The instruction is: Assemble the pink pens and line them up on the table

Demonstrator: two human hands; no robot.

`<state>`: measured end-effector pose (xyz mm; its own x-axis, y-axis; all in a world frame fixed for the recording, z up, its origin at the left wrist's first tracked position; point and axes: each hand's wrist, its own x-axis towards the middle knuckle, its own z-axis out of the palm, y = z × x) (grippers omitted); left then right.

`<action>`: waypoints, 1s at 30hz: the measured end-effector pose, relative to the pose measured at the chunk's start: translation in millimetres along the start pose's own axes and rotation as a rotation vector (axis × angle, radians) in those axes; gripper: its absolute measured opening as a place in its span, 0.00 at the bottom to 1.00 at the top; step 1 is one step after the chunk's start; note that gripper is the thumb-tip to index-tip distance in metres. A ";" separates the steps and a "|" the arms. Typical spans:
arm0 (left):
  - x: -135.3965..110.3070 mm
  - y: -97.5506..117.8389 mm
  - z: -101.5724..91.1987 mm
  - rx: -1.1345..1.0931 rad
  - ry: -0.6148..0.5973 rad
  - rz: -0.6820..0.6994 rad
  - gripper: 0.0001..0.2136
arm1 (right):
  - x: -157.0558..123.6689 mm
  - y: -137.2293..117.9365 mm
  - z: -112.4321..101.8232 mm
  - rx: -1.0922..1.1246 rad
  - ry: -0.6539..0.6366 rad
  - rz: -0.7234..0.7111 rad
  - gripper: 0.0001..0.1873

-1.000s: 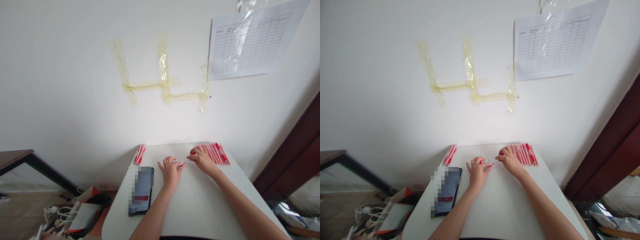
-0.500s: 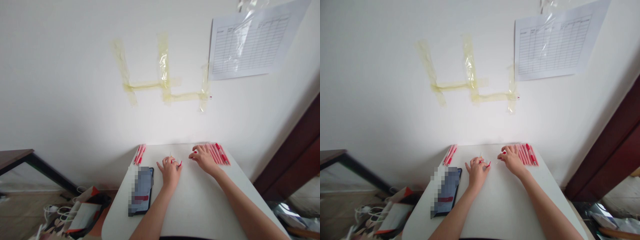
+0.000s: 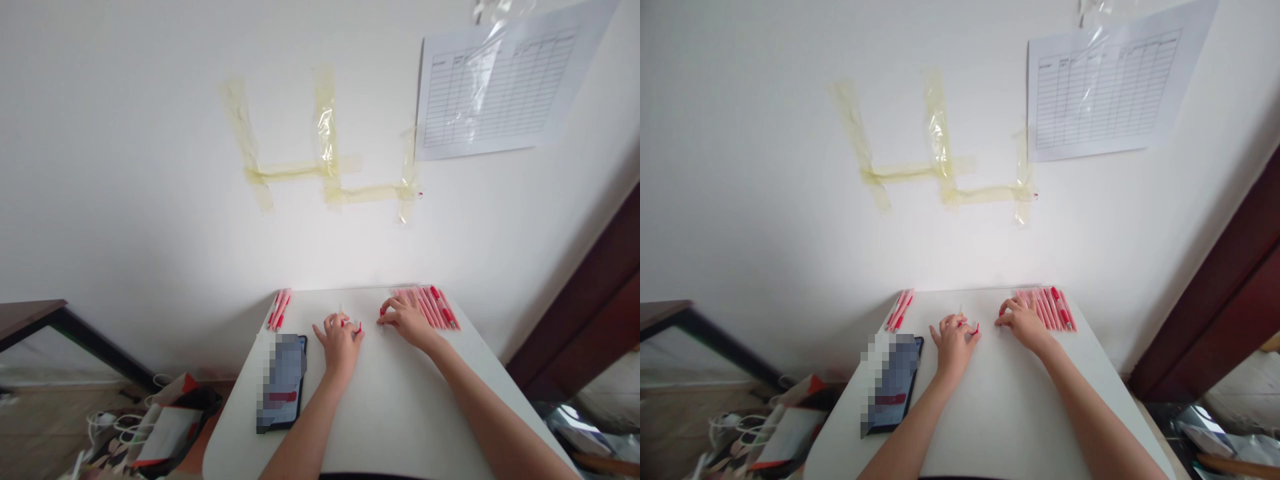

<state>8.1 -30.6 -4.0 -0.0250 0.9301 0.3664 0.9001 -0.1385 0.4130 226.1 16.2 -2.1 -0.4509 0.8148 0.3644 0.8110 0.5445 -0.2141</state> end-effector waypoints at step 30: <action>-0.1 1.3 -1.4 -0.023 0.020 0.026 0.02 | 3.2 -12.0 2.9 0.039 0.133 -0.100 0.12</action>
<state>8.7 -31.3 -2.3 -0.0106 0.9190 0.3942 0.8902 -0.1709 0.4224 213.8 12.9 -1.0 -0.4735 0.7238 0.5020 0.7480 0.6313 -0.2047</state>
